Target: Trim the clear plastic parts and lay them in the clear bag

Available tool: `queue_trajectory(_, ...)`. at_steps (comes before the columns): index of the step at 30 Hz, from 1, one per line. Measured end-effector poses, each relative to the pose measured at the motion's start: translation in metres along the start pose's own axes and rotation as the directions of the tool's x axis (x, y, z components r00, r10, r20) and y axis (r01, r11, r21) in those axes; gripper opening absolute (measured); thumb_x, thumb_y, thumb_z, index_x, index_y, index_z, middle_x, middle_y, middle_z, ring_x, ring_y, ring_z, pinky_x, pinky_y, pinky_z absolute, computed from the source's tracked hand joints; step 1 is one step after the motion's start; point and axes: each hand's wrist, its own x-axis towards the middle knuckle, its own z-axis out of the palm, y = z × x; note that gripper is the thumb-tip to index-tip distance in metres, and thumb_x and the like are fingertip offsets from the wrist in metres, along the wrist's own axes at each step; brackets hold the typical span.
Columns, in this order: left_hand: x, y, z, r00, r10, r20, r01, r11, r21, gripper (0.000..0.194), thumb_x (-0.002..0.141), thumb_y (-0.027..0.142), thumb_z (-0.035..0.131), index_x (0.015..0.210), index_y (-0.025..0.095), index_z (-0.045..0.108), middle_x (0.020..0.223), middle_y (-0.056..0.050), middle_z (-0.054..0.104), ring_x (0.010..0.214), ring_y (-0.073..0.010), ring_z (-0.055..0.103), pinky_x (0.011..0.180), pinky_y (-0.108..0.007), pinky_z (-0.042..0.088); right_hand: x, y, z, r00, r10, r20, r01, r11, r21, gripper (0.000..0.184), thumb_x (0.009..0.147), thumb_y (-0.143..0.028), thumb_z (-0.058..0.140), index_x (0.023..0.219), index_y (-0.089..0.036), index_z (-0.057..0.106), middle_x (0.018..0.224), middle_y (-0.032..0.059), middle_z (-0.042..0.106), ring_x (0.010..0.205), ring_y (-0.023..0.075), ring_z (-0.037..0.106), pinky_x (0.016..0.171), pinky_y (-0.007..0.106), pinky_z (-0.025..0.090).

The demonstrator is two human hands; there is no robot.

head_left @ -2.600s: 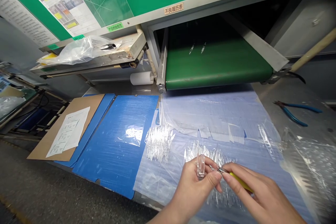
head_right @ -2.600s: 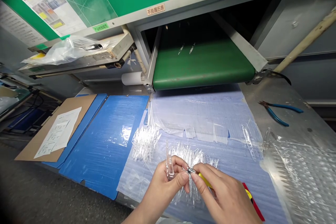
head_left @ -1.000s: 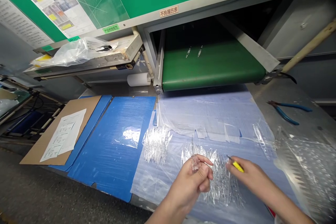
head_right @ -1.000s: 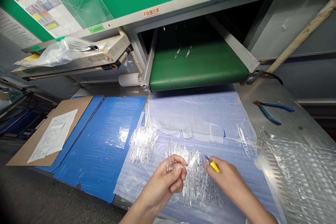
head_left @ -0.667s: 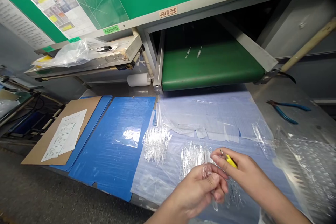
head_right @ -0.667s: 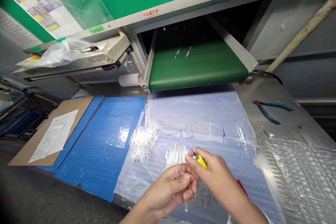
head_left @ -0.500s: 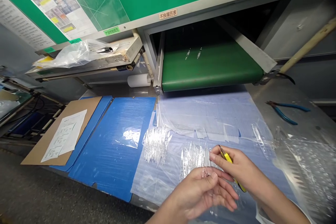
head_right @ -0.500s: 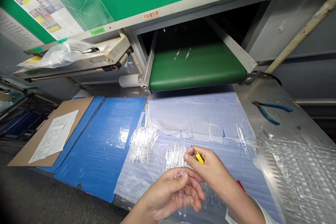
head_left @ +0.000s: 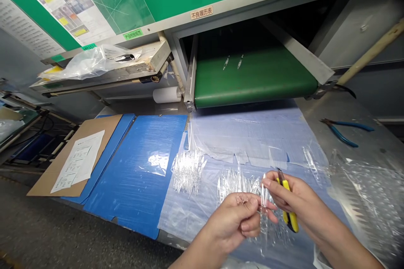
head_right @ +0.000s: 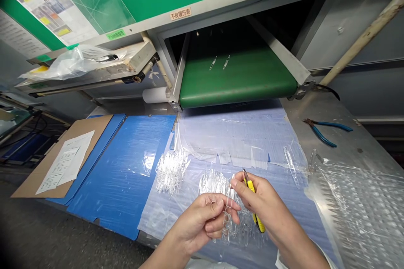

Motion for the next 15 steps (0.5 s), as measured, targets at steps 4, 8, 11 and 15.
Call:
queue_trajectory(4, 0.002, -0.001, 0.004, 0.999, -0.044, 0.021, 0.044, 0.999, 0.004, 0.03, 0.078, 0.036, 0.059, 0.086, 0.008, 0.064, 0.061, -0.003, 0.061, 0.032, 0.0007, 0.015, 0.037, -0.021, 0.006, 0.0, 0.002, -0.002, 1.0, -0.009, -0.004, 0.009, 0.999, -0.048, 0.036, 0.075, -0.055, 0.052, 0.067, -0.02, 0.045, 0.046, -0.0114, 0.024, 0.042, 0.0058, 0.019, 0.041, 0.02, 0.021)
queue_trajectory(8, 0.002, -0.004, 0.006, 0.997, 0.059, -0.058, -0.056, 0.997, 0.06, 0.023, 0.072, 0.034, 0.065, 0.073, 0.013, 0.055, 0.056, -0.001, 0.063, 0.029, 0.0003, 0.015, 0.037, -0.022, 0.006, -0.003, 0.009, -0.006, 0.996, -0.089, -0.019, 0.083, 0.977, -0.194, 0.035, 0.079, -0.054, 0.046, 0.087, -0.02, 0.052, 0.05, -0.0091, 0.031, 0.044, 0.0086, 0.031, 0.043, 0.021, 0.03)
queue_trajectory(11, -0.002, -0.003, 0.009, 0.965, 0.191, -0.178, -0.15, 0.964, 0.222, 0.022, 0.072, 0.032, 0.066, 0.074, 0.015, 0.052, 0.052, 0.001, 0.061, 0.032, -0.0012, 0.027, 0.041, -0.019, 0.017, -0.014, 0.012, -0.007, 0.98, -0.201, -0.015, 0.18, 0.906, -0.384, 0.032, 0.084, -0.051, 0.038, 0.096, -0.024, 0.052, 0.06, -0.0043, 0.047, 0.056, 0.0133, 0.049, 0.053, 0.024, 0.04)
queue_trajectory(15, -0.007, 0.001, 0.014, 0.929, 0.29, -0.231, -0.193, 0.91, 0.366, 0.023, 0.072, 0.033, 0.067, 0.08, 0.013, 0.058, 0.052, 0.003, 0.057, 0.051, -0.0082, 0.052, 0.061, -0.022, 0.037, -0.031, 0.011, -0.005, 0.969, -0.244, 0.046, 0.225, 0.782, -0.582, 0.03, 0.087, -0.044, 0.035, 0.08, -0.024, 0.056, 0.069, -0.0005, 0.06, 0.062, 0.0149, 0.056, 0.055, 0.023, 0.042)
